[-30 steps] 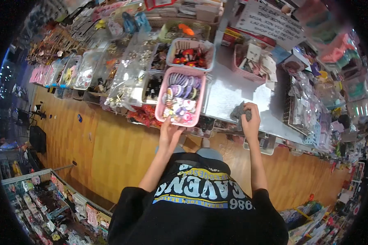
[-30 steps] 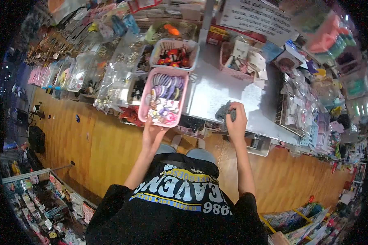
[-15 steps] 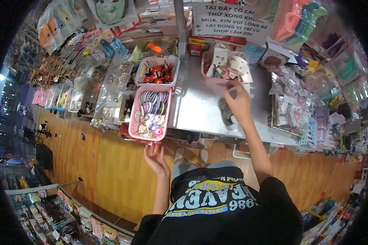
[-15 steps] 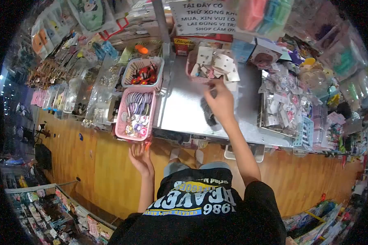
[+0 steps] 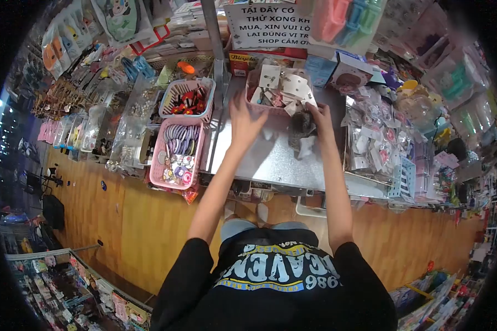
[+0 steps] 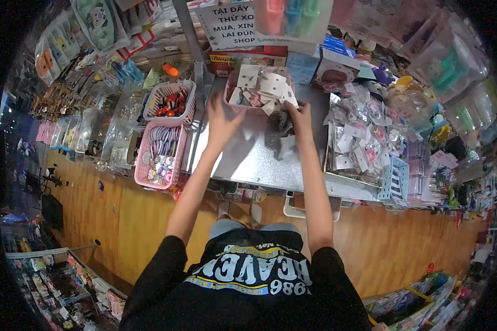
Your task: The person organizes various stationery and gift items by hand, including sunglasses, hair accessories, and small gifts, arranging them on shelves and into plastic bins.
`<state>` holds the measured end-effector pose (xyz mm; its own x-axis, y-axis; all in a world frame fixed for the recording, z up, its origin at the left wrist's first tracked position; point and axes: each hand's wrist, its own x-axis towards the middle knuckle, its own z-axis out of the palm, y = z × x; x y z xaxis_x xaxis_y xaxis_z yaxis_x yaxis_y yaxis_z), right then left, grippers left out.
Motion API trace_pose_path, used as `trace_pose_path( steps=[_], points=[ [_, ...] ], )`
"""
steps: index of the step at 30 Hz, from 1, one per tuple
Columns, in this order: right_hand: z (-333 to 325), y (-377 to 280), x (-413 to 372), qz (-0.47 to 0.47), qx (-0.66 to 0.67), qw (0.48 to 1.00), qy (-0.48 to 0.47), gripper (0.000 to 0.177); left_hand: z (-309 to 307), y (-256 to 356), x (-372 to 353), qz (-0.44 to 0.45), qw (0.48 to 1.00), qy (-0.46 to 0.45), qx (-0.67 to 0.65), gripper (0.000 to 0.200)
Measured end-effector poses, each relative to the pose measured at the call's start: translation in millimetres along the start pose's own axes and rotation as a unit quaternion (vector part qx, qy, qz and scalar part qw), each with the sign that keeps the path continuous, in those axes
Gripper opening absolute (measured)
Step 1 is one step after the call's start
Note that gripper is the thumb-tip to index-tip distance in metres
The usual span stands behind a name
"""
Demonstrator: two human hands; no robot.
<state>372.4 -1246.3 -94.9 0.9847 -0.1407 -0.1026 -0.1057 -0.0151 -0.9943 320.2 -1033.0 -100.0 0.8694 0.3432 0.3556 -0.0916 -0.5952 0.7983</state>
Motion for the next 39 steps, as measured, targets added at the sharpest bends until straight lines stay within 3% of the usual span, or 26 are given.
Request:
trace_pose_path(
  steps=[2, 4, 8, 12, 13, 16, 18, 20, 22, 26, 29, 32, 33, 34, 36, 39],
  points=[
    [7, 2, 0, -0.006, 0.079, 0.997, 0.025, 0.052, 1, 19, 22, 0.147, 0.986, -0.043, 0.073, 0.095],
    [13, 14, 8, -0.032, 0.092, 0.994, 0.049, 0.047, 8, 27, 29, 0.167, 0.980, -0.056, 0.092, 0.100],
    [20, 35, 19, -0.132, -0.039, 0.980, 0.141, 0.044, 22, 37, 33, 0.259, 0.948, -0.063, 0.176, 0.107],
    [17, 0, -2, -0.166, -0.170, 0.960, 0.150, 0.042, 29, 43, 50, 0.233, 0.950, -0.080, 0.192, 0.093],
    [17, -5, -3, -0.181, -0.190, 0.955, 0.136, 0.041, 33, 29, 65, 0.296, 0.951, -0.047, 0.070, 0.083],
    [23, -11, 0, -0.197, -0.207, 0.950, 0.127, 0.036, 37, 16, 79, 0.262, 0.960, -0.079, 0.053, 0.080],
    [28, -14, 3, -0.153, -0.226, 0.950, 0.155, 0.035, 38, 27, 72, 0.236, 0.962, -0.090, 0.101, 0.075],
    [28, -13, 4, -0.149, -0.231, 0.948, 0.161, 0.035, 30, 47, 60, 0.327, 0.930, -0.032, 0.164, 0.067],
    [27, -17, 1, -0.140, -0.264, 0.943, 0.144, 0.033, 24, 58, 49, 0.344, 0.919, -0.062, 0.183, 0.063],
    [23, -17, -2, -0.152, -0.242, 0.945, 0.157, 0.030, 35, 44, 53, 0.350, 0.898, -0.164, 0.210, 0.055],
    [16, -16, -19, -0.169, -0.068, 0.973, 0.145, 0.032, 27, 49, 55, 0.344, 0.908, -0.156, 0.182, 0.051],
    [19, 14, -23, -0.234, -0.114, 0.940, 0.221, 0.039, 26, 47, 52, 0.355, 0.909, -0.124, 0.180, 0.052],
    [19, 18, -25, -0.114, 0.006, 0.982, 0.148, 0.045, 26, 46, 52, 0.350, 0.913, -0.129, 0.164, 0.052],
    [20, 23, -24, -0.113, 0.007, 0.982, 0.151, 0.045, 27, 46, 52, 0.345, 0.917, -0.132, 0.149, 0.051],
    [23, 25, -22, 0.037, 0.094, 0.993, 0.061, 0.046, 30, 44, 52, 0.354, 0.915, -0.104, 0.163, 0.051],
    [27, 20, -25, -0.004, 0.094, 0.991, 0.095, 0.043, 31, 45, 56, 0.335, 0.928, -0.105, 0.126, 0.052]
  ],
)
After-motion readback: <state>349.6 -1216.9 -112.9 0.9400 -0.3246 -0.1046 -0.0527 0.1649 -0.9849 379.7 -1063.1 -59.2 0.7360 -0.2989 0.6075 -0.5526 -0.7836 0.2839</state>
